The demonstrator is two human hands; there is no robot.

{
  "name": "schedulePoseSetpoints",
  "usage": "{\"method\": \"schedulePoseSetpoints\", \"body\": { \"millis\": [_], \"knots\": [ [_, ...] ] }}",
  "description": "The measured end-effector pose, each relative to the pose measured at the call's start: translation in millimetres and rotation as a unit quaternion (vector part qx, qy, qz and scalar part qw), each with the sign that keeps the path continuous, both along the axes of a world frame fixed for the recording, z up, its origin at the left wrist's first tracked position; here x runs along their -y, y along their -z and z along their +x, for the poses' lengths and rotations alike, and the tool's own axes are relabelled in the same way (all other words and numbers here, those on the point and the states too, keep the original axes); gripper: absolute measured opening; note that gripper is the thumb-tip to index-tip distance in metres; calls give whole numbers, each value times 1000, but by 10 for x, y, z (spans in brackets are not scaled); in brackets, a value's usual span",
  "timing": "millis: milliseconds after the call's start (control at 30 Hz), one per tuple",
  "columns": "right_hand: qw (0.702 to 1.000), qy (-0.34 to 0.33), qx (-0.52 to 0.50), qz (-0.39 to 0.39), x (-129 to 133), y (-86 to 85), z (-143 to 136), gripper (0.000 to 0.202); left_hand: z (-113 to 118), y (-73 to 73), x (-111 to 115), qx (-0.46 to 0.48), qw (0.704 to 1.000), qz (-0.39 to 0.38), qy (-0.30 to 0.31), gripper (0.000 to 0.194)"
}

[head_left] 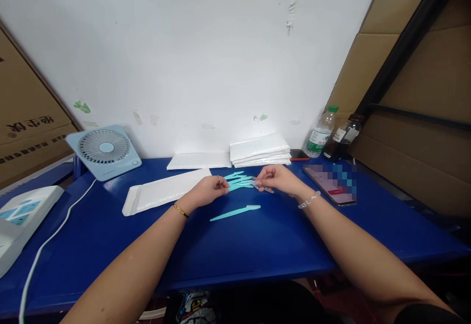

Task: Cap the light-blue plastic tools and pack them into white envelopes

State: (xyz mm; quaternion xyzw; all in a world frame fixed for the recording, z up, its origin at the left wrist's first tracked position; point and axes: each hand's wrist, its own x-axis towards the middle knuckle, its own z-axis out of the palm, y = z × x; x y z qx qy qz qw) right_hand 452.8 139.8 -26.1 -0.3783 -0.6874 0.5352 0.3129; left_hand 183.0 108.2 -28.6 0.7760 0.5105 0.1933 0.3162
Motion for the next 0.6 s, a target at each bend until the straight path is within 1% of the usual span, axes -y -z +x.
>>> {"method": "schedulePoseSetpoints", "body": {
  "millis": [233, 367, 467, 533, 600],
  "knots": [
    [1000, 2, 21, -8, 70, -5, -94, 31, 22, -1, 14, 15, 1000, 0, 14, 29],
    [999, -25, 27, -6, 113, 20, -158, 33, 65, -33, 60, 25, 999, -16, 45, 30],
    [995, -67, 68, 6, 114, -13, -129, 33, 109, -58, 113, 8, 997, -39, 71, 32],
    [991, -68, 112, 34, 84, -62, -47, 31, 125, -58, 132, -20, 997, -25, 70, 34],
    [979, -15, 171, 107, 34, -109, 72, 25, 115, -41, 122, -63, 996, 41, 40, 35]
  ]
}}
